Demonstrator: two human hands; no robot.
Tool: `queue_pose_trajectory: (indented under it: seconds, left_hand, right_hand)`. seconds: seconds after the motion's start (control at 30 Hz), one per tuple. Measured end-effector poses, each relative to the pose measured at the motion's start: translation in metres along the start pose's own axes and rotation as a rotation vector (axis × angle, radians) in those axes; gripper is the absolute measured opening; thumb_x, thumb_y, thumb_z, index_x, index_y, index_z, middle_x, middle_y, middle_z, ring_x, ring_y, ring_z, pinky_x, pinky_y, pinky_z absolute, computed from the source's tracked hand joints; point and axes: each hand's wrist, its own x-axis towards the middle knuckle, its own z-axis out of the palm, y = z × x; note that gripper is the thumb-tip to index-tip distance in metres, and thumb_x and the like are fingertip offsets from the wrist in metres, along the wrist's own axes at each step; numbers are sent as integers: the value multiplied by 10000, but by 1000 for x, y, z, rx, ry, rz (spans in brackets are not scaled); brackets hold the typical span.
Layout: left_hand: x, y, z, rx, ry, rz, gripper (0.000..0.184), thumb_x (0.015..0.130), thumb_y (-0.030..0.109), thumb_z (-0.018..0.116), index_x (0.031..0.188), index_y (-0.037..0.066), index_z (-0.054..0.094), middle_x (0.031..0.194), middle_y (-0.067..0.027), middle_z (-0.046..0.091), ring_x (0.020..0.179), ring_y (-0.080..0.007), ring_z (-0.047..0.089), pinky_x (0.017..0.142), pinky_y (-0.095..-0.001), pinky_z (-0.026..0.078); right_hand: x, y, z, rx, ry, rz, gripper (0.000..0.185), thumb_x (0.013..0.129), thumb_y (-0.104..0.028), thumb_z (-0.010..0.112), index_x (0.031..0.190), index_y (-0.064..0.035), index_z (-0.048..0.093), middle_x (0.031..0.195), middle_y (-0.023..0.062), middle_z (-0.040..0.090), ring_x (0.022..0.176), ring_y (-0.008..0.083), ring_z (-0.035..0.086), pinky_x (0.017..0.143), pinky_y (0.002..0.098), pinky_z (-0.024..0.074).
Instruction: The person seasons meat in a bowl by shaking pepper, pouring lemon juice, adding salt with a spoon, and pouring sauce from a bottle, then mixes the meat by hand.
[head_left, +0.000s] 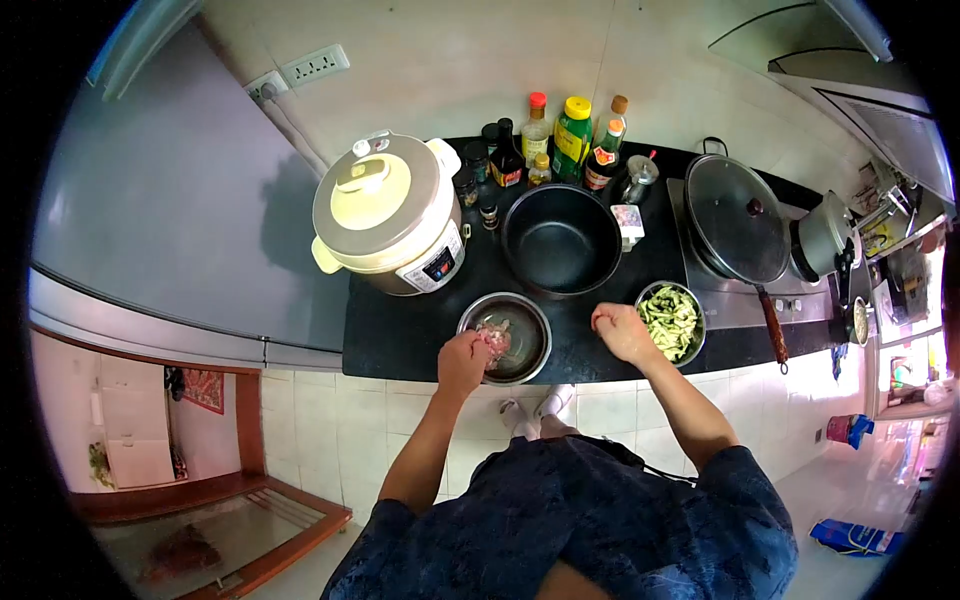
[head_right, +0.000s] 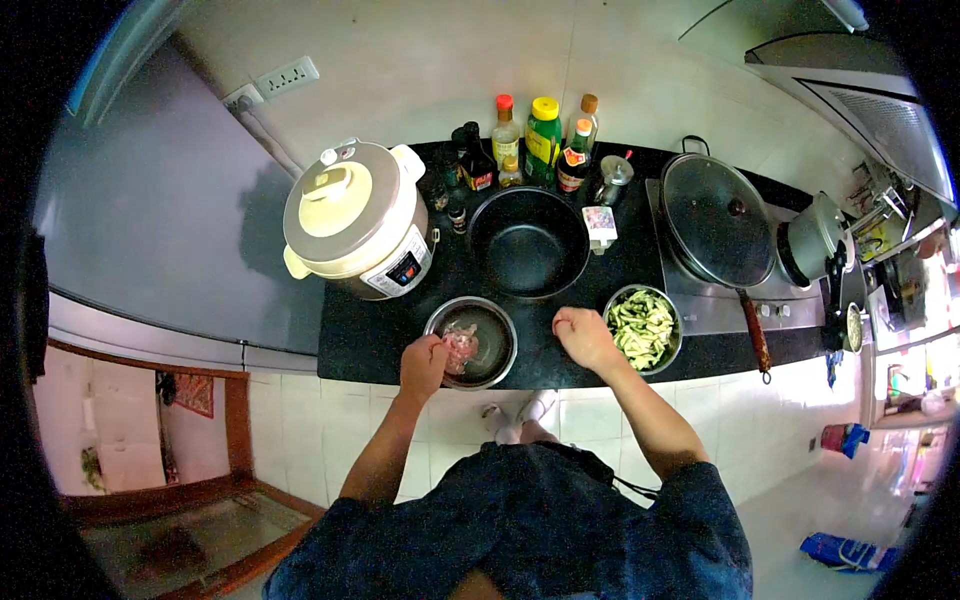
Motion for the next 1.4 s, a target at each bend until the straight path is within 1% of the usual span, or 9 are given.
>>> queue_pose_trajectory:
  seconds: [0.2, 0.23, 0.33, 0.43, 0.57, 0.8, 1.07, 1.27, 1.4]
  left_hand:
    - [-3, 9, 7, -78, -109, 25, 155, 961, 173, 622, 960, 19, 604, 925, -186, 659, 820, -403, 649, 732, -483, 517]
    - [-3, 5, 9, -16, -136, 67, 153, 972, 173, 624, 979, 23, 598, 943, -183, 657, 850, -399, 649, 750, -478, 518]
    - [-2, 5, 11, -1, -148, 32, 157, 990, 181, 604, 962, 26, 591, 951, -183, 657, 914, -385, 639, 787, -466, 515]
    - [-3, -3, 15, 10, -11, 140, 173, 992, 187, 601, 938, 24, 583, 946, -183, 656, 887, -384, 638, 770, -463, 518]
    - [-7, 6, 6, 113, -67, -20, 151, 974, 165, 632, 957, 25, 576, 944, -175, 652, 867, -378, 637, 759, -462, 517]
    - [-15, 5, 12, 22, 34, 73, 129, 969, 137, 637, 1004, 24, 586, 966, -176, 654, 874, -388, 643, 767, -472, 522]
    - [-18, 19, 14, 7, 73, 58, 200, 990, 104, 567, 1153, 0, 620, 1144, -198, 683, 1064, -393, 657, 899, -446, 540]
    - [-26, 26, 4, -44, 85, -23, 227, 951, 84, 603, 1157, -10, 621, 1092, -195, 676, 989, -393, 653, 873, -451, 531]
    - [-31, 20, 2, -43, 183, 76, 224, 969, 89, 608, 1180, 14, 611, 1017, -186, 665, 830, -347, 664, 711, -418, 540]
  right_hand:
    - [87, 23, -51, 7, 351, -89, 319, 995, -275, 581, 944, 13, 710, 807, 199, 702, 783, 336, 704, 734, 382, 539]
    - [103, 18, -62, -66, 332, -2, 269, 984, -249, 604, 1004, -2, 709, 833, 189, 710, 773, 337, 698, 734, 396, 541]
    - [153, 20, -67, -15, 479, -260, 250, 952, -203, 639, 1120, -25, 687, 891, 208, 721, 812, 373, 693, 775, 424, 545]
    - [202, 12, -64, 36, 534, -268, 220, 947, -183, 585, 1046, -30, 707, 898, 225, 718, 866, 391, 699, 815, 444, 544]
    - [231, -18, -66, -122, 297, -217, 289, 928, -179, 471, 883, -36, 718, 901, 229, 711, 911, 419, 689, 855, 484, 536]
    - [260, -51, -32, -97, 292, -311, 255, 946, -276, 602, 1024, -57, 707, 938, 228, 719, 908, 413, 698, 837, 492, 546]
    - [290, -94, 54, -584, 145, -545, 353, 879, -370, 729, 984, -37, 676, 1036, 154, 720, 1031, 342, 691, 892, 465, 536]
    - [310, -117, 79, -884, -101, -338, 435, 879, -429, 739, 1081, -45, 719, 1117, 139, 741, 1063, 303, 716, 883, 435, 552]
    - [296, -135, 33, -627, 5, -308, 553, 878, -504, 664, 1043, 20, 728, 1067, 218, 736, 1032, 369, 710, 913, 479, 551]
